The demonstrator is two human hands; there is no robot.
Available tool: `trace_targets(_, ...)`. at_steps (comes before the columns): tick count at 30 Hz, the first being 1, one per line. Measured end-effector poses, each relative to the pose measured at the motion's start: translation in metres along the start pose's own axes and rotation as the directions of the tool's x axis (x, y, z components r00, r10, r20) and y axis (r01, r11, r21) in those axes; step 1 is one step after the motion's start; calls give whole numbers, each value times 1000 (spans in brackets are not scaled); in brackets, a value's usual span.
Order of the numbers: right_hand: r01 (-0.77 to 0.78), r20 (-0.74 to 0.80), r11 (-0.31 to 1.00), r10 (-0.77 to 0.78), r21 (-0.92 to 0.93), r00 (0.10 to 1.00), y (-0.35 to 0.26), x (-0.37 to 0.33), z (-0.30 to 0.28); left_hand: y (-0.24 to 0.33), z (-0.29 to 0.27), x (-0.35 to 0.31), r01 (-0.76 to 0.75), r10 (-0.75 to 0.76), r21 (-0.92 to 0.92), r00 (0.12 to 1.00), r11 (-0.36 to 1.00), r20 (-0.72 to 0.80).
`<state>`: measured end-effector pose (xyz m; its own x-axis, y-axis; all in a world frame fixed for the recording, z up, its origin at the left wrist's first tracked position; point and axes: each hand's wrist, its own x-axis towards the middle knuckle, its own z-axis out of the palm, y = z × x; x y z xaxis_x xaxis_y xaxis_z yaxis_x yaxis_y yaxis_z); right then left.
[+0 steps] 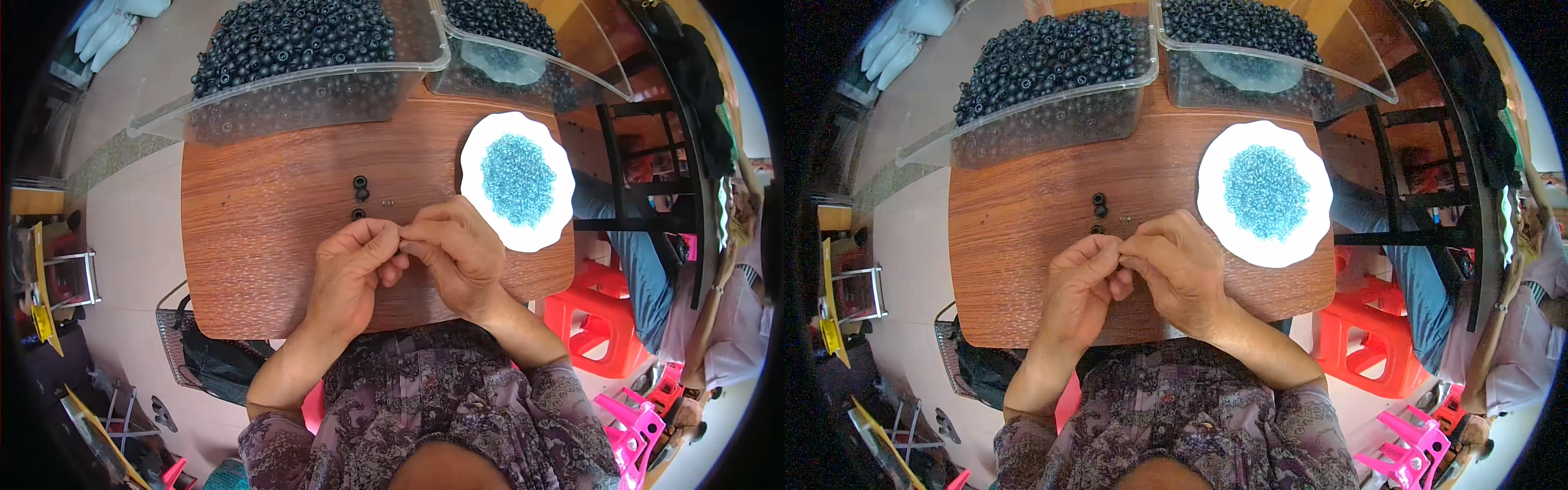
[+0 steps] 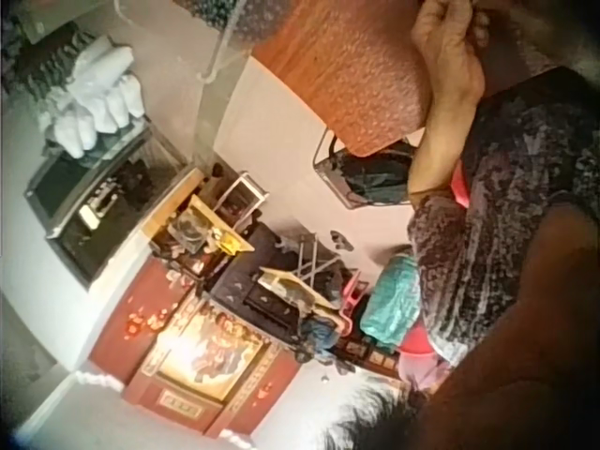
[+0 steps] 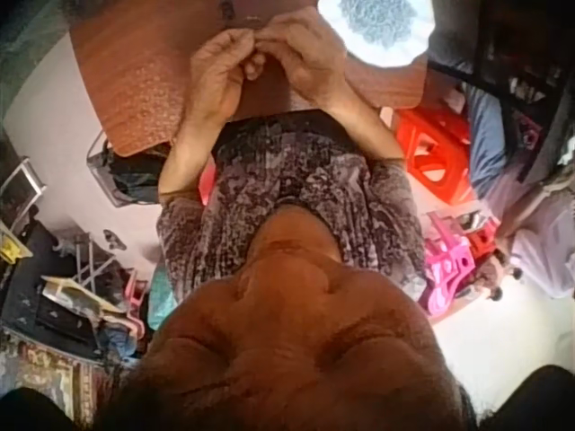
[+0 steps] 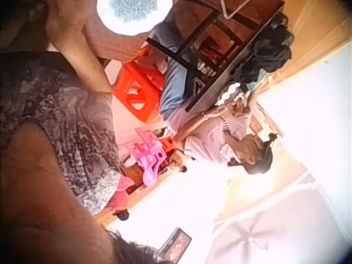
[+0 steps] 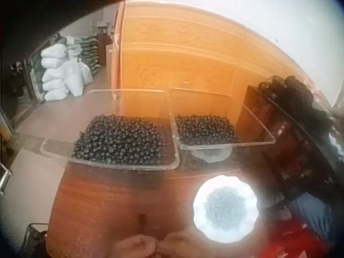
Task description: Manually picking up small blue beads and inserting them into black ring-shaped components at a desk.
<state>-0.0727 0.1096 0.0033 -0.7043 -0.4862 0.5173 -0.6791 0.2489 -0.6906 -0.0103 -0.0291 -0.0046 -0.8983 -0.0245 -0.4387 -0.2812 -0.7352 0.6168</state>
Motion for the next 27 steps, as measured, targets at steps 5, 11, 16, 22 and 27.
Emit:
trace_targets(5, -43, -51, 997, 46, 61, 998, 4, -3, -3, 1, 0, 0, 20, -11, -116, 996, 993, 83)
trace_targets(11, -204, -7, 949, 212, 242, 977, 2, -9, -8, -5, -3, 0, -88, 87, 8, 991, 996, 105)
trace_targets(16, -283, 18, 905, 293, 318, 956, 1, -15, -8, -7, -2, 0, -74, 76, -28, 993, 997, 95)
trace_targets(22, -170, 59, 962, 162, 213, 985, 3, -7, -11, -12, -2, 2, -213, 204, 187, 977, 959, 65)
trace_targets(27, -258, 140, 938, 231, 231, 963, 3, -4, -14, -14, -2, 0, -246, 238, 252, 969, 936, 61)
